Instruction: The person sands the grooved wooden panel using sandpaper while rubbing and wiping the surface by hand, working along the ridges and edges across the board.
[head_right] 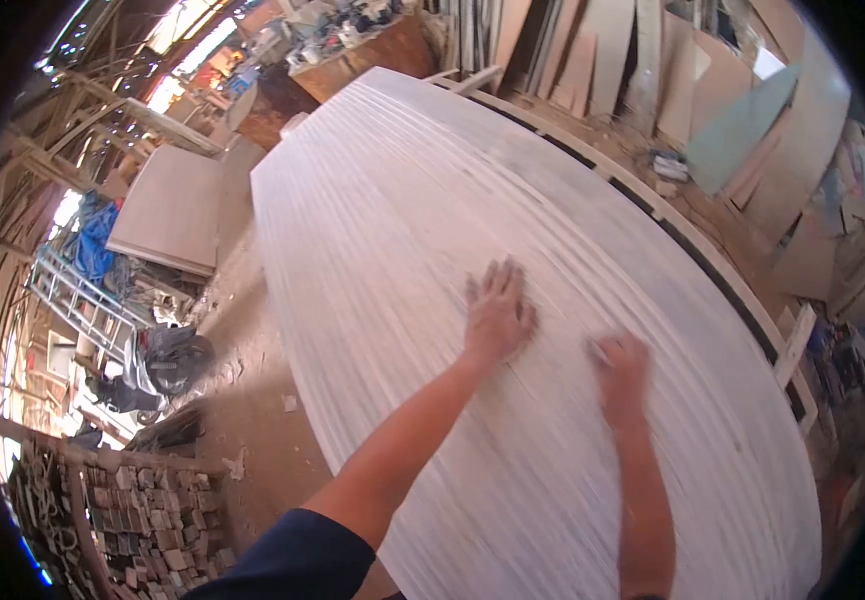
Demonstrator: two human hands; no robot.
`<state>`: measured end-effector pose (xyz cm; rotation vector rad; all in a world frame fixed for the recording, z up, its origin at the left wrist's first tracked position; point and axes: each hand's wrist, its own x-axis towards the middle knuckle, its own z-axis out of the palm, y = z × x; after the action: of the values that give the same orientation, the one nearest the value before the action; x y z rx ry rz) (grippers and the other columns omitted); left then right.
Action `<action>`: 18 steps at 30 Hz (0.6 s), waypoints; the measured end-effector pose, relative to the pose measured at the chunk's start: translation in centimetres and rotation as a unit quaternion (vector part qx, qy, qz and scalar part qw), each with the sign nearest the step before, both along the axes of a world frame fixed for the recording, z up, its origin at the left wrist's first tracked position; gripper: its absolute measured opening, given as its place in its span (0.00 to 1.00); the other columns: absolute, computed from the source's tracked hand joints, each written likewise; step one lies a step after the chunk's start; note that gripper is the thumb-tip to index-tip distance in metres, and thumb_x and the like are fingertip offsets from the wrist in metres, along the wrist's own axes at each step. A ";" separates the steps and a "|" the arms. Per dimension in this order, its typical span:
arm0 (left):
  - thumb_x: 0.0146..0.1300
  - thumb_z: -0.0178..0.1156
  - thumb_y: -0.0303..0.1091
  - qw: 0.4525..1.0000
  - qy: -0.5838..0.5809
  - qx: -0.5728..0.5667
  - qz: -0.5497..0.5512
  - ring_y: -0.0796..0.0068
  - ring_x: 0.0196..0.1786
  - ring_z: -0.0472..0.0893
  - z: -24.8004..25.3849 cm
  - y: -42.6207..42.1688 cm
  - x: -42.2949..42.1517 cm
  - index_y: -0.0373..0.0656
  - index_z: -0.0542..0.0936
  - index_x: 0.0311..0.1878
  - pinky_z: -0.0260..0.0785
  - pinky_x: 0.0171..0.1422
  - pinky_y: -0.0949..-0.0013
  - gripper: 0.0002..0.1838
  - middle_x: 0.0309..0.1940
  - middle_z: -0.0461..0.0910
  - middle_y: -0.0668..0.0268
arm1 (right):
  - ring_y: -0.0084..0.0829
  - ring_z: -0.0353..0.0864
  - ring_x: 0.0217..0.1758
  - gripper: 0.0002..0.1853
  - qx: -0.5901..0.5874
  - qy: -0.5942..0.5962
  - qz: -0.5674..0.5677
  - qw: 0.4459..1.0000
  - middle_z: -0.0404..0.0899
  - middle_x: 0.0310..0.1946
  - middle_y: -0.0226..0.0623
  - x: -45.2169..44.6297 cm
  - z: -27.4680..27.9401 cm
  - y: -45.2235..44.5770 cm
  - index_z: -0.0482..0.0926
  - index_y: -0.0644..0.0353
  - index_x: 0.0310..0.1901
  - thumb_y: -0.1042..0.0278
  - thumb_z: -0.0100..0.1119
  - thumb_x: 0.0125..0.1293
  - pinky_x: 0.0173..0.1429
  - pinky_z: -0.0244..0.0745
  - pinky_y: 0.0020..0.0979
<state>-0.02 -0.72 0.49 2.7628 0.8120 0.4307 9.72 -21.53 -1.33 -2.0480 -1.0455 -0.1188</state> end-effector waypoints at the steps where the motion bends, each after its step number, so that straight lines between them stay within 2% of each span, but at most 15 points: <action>1: 0.64 0.52 0.44 1.000 -0.007 -0.006 -0.010 0.51 0.80 0.53 0.3 -0.6 -0.1 0.35 0.64 0.73 0.34 0.82 0.38 0.36 0.77 0.58 0.53 | 0.44 0.73 0.42 0.09 -0.026 -0.012 -0.035 0.999 0.75 0.33 0.41 -1.0 0.9 -3.9 0.82 0.60 0.36 0.77 0.68 0.51 0.48 0.66 0.42; 3: 0.64 0.51 0.43 0.999 -0.028 -0.024 -0.008 0.51 0.80 0.54 0.6 0.7 0.2 0.35 0.64 0.73 0.34 0.82 0.40 0.35 0.77 0.57 0.53 | 0.41 0.70 0.38 0.08 -0.065 -0.081 -0.075 0.992 0.71 0.29 0.39 -1.9 2.1 -11.4 0.79 0.60 0.32 0.77 0.71 0.53 0.45 0.64 0.40; 6: 0.65 0.50 0.42 0.999 -0.041 -0.012 -0.010 0.50 0.79 0.54 0.3 0.8 -0.3 0.34 0.63 0.73 0.35 0.82 0.39 0.35 0.76 0.58 0.53 | 0.41 0.69 0.38 0.08 -0.045 -0.049 -0.090 0.994 0.70 0.29 0.39 -2.6 2.0 -9.5 0.79 0.60 0.31 0.76 0.71 0.54 0.45 0.64 0.40; 7: 0.66 0.50 0.42 0.999 -0.037 -0.017 -0.011 0.49 0.79 0.54 0.5 0.6 -0.5 0.33 0.62 0.73 0.35 0.81 0.39 0.35 0.76 0.58 0.52 | 0.43 0.71 0.39 0.08 -0.076 -0.035 -0.073 0.994 0.72 0.31 0.40 -1.9 0.9 -7.0 0.78 0.60 0.32 0.78 0.70 0.53 0.46 0.65 0.41; 9: 0.66 0.49 0.41 0.999 -0.027 -0.016 -0.007 0.49 0.79 0.54 -0.1 0.4 -0.4 0.32 0.61 0.73 0.36 0.81 0.38 0.35 0.76 0.59 0.52 | 0.46 0.73 0.42 0.07 -0.058 -0.048 -0.032 0.997 0.75 0.34 0.42 -0.6 0.6 1.2 0.79 0.60 0.34 0.75 0.68 0.56 0.49 0.65 0.44; 10: 0.66 0.49 0.41 0.999 -0.025 -0.019 -0.006 0.49 0.79 0.54 -0.4 0.4 -0.3 0.31 0.61 0.73 0.36 0.81 0.38 0.35 0.76 0.58 0.51 | 0.48 0.74 0.44 0.06 -0.056 -0.039 -0.003 0.998 0.76 0.36 0.43 0.4 0.2 5.9 0.79 0.60 0.37 0.70 0.65 0.59 0.52 0.65 0.47; 12: 0.66 0.49 0.41 1.000 -0.021 -0.009 0.011 0.49 0.79 0.54 -0.5 0.9 -0.5 0.30 0.61 0.73 0.36 0.81 0.38 0.35 0.75 0.58 0.50 | 0.48 0.75 0.46 0.08 -0.018 -0.054 0.032 0.998 0.77 0.37 0.43 1.7 0.2 13.8 0.81 0.59 0.40 0.67 0.63 0.61 0.53 0.65 0.47; 15: 0.66 0.49 0.39 0.999 -0.040 -0.030 0.002 0.51 0.79 0.54 -0.1 0.7 -0.3 0.28 0.61 0.72 0.37 0.81 0.38 0.34 0.75 0.58 0.49 | 0.47 0.76 0.47 0.07 -0.014 -0.041 0.020 0.999 0.78 0.38 0.44 2.3 0.0 17.6 0.81 0.59 0.39 0.68 0.63 0.61 0.54 0.65 0.47; 18: 0.67 0.48 0.39 0.999 -0.015 -0.039 -0.001 0.52 0.80 0.53 1.0 0.6 -0.8 0.27 0.61 0.72 0.37 0.81 0.38 0.34 0.76 0.57 0.50 | 0.46 0.76 0.45 0.07 -0.038 -0.068 -0.004 0.997 0.77 0.35 0.43 1.2 -0.9 9.9 0.80 0.60 0.38 0.70 0.65 0.60 0.53 0.66 0.46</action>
<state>-0.84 -0.16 1.48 2.6784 0.8001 0.4293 10.89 -11.63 -2.22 -2.1377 -1.1411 -0.2276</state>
